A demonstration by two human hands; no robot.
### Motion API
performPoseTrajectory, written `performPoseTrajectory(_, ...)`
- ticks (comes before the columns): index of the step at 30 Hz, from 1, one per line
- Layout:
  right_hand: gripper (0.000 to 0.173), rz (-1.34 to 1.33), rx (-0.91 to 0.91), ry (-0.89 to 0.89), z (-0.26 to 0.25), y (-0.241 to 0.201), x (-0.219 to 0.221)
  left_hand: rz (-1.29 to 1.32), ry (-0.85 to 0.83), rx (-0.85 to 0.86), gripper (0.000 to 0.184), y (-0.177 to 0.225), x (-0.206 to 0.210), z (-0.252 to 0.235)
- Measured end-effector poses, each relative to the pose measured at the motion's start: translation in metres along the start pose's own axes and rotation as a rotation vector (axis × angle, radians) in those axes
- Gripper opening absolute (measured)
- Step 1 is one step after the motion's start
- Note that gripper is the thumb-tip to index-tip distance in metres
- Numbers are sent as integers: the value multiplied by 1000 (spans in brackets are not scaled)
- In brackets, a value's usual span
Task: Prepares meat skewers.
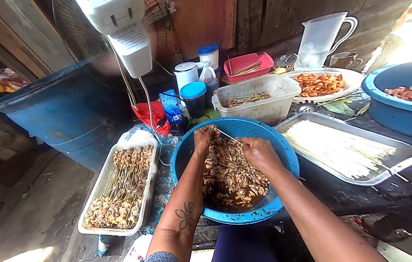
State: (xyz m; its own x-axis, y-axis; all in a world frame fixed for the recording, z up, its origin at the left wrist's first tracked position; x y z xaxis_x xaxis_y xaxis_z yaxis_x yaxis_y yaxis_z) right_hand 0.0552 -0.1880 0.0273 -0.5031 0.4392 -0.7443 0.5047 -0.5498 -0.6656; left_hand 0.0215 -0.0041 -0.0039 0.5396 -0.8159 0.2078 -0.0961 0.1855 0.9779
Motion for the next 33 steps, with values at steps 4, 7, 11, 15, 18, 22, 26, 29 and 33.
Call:
performPoseTrajectory(4,35,11,24,-36,0,-1,0,-283,-29,68,21,-1,2,2)
performPoseTrajectory(7,36,40,34,-37,0,-1,1,-556,-52,130,22,2,3,6)
performPoseTrajectory(11,35,58,82,-65,0,-5,2,-806,-74,178,22,7,4,7)
performPoseTrajectory(15,36,31,79,-80,-1,-7,3,-998,-81,191,23,11,9,11)
performPoseTrajectory(18,37,-19,76,-90,-2,-7,2,-1055,-69,163,23,12,15,13)
performPoseTrajectory(22,36,-111,61,-55,-8,-9,4,-1050,-65,171,23,15,24,16)
performPoseTrajectory(26,32,-218,99,58,-17,-7,2,-943,-232,277,23,12,49,26)
performPoseTrajectory(29,34,-239,165,119,-12,-4,-6,-822,-409,249,32,9,37,17)
performPoseTrajectory(33,34,-186,190,79,-5,-3,-10,-1395,-604,-41,30,-1,27,16)
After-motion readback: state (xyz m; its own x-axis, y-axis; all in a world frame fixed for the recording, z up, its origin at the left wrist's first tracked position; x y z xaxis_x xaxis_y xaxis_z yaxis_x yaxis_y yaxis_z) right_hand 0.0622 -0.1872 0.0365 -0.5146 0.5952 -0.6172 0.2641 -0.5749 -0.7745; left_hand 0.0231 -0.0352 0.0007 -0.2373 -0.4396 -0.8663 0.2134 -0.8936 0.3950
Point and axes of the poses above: each hand's wrist, its own z-axis away from the middle knuckle, its own x-axis out of the palm, y = z × x, the point moved 1 cm from there along -z, towards the middle knuckle, and after that the axes turned 10 degrees about -y, right-handed, at the moved point
